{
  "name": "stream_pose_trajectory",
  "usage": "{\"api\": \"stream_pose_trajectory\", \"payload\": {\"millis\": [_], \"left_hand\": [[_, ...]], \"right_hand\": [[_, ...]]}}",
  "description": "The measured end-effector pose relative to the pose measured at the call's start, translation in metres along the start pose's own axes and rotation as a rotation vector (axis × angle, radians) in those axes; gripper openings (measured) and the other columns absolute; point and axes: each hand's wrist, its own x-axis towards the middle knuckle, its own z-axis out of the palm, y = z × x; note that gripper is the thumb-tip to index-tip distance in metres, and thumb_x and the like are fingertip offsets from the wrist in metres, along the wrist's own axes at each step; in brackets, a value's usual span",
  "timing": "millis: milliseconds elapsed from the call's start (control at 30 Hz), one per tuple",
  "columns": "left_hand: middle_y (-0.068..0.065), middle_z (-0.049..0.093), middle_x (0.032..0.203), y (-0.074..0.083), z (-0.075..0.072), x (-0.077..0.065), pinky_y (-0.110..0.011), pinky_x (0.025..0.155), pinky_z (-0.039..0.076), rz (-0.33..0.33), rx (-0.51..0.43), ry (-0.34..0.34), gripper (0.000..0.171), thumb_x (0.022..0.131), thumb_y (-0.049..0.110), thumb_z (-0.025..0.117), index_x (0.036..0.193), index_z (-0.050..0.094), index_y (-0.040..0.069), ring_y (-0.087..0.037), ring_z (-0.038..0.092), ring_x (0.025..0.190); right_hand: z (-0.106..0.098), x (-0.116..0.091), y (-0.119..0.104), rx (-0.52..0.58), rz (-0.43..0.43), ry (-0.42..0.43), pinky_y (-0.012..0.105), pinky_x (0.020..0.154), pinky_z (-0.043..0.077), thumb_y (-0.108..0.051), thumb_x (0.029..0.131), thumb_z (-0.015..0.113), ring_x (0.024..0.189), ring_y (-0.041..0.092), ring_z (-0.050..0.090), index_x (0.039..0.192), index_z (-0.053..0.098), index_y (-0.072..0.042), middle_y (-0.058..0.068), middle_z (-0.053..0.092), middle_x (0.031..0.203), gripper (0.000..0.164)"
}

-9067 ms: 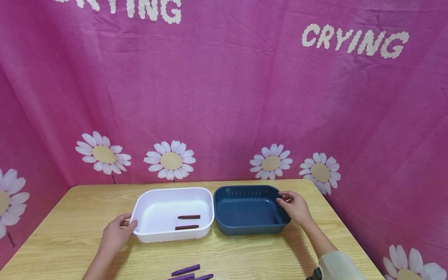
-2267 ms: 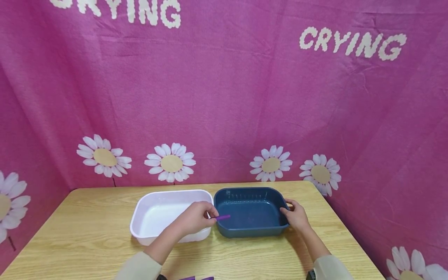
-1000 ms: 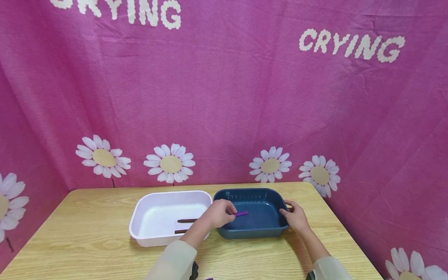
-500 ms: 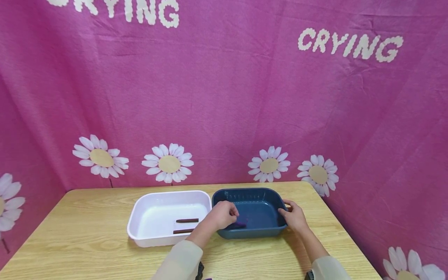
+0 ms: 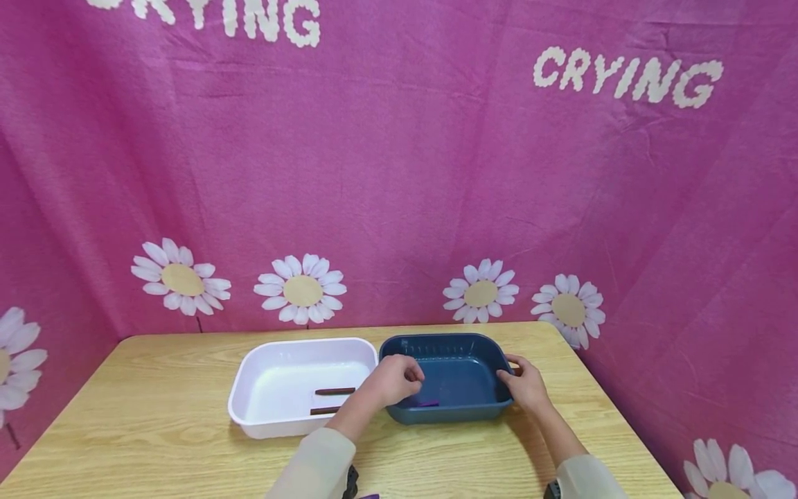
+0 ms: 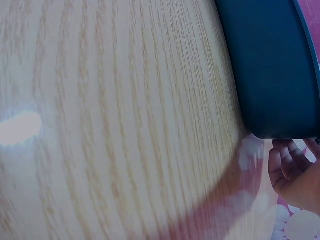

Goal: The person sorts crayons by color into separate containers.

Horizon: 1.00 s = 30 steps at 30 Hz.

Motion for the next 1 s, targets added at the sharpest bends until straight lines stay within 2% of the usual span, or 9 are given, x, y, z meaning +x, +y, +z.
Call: {"api": "stream_pose_trajectory", "payload": {"millis": [300,533,1000], "left_hand": [[-0.003,0.066,0.084,-0.003,-0.014,-0.008,-0.025,0.067,0.048,0.008,-0.062,0.02,0.012,0.084,0.012,0.066,0.092,0.068,0.004,-0.012,0.058,0.077],[-0.001,0.064,0.081,-0.007,-0.018,-0.015,-0.025,0.066,0.048,0.002,-0.096,0.038,0.013,0.084,0.013,0.067,0.093,0.068,0.003,-0.01,0.056,0.076],[-0.002,0.064,0.081,-0.009,-0.034,-0.037,-0.023,0.068,0.046,0.019,-0.157,0.082,0.014,0.082,0.014,0.069,0.092,0.068,0.004,-0.01,0.054,0.075]], "right_hand": [[-0.002,0.0,-0.003,-0.001,-0.008,-0.004,0.038,0.073,0.055,-0.009,0.089,0.056,0.087,0.026,0.062,0.126,0.048,0.008,0.033,0.059,0.107,0.042],[-0.002,0.001,-0.001,-0.002,0.003,-0.01,0.04,0.075,0.055,-0.009,0.089,0.056,0.089,0.029,0.062,0.127,0.048,0.008,0.033,0.058,0.108,0.042],[0.0,0.002,0.0,-0.008,-0.003,-0.012,0.038,0.075,0.055,-0.011,0.09,0.056,0.09,0.03,0.062,0.127,0.048,0.007,0.032,0.059,0.108,0.042]]}}
